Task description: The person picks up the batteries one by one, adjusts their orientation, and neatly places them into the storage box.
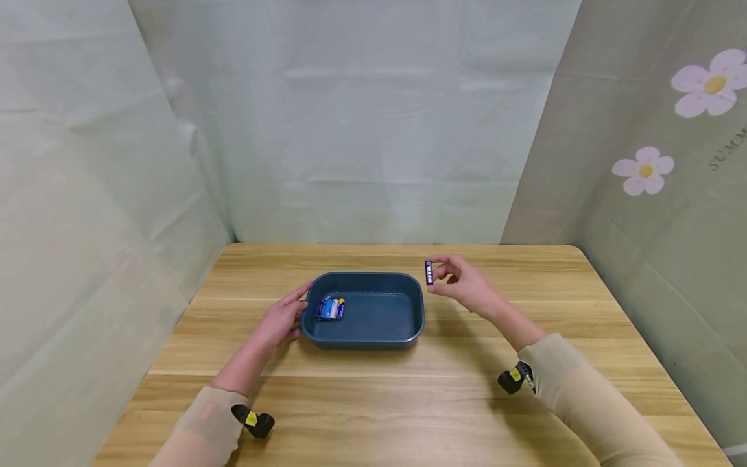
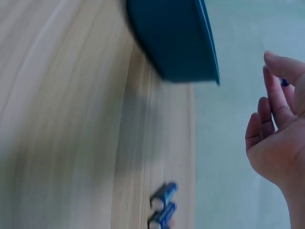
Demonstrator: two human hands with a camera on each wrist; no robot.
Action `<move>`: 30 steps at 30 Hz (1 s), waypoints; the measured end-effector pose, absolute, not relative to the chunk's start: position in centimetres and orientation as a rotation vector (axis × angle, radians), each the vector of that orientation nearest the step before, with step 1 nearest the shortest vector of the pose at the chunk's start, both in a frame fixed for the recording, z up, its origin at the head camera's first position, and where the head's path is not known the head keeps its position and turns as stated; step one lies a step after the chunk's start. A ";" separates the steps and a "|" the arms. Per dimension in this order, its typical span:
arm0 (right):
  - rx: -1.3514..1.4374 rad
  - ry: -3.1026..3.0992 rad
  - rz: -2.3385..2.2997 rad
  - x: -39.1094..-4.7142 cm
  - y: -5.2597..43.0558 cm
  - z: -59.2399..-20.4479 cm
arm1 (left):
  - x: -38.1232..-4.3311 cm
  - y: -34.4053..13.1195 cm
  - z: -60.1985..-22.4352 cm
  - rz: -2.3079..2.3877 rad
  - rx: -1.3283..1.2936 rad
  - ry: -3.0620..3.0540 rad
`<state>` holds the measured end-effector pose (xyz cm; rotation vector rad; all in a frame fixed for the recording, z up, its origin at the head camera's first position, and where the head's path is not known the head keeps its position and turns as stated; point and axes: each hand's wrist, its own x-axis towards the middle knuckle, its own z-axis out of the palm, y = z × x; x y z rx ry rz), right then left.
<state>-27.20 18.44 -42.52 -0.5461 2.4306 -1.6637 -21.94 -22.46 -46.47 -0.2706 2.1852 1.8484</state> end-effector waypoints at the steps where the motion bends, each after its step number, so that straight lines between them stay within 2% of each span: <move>1: -0.555 2.424 -1.669 -27.2 17.9 -42.5 | -21.9 -22.5 -46.5 1.848 -0.269 2.183; 20: -0.655 2.310 -1.708 -27.6 9.7 -42.6 | -22.2 -23.1 -47.0 1.861 -0.205 2.154; 30: -0.605 2.316 -1.623 -27.8 5.7 -43.8 | -22.0 -23.1 -46.9 1.914 -0.204 2.118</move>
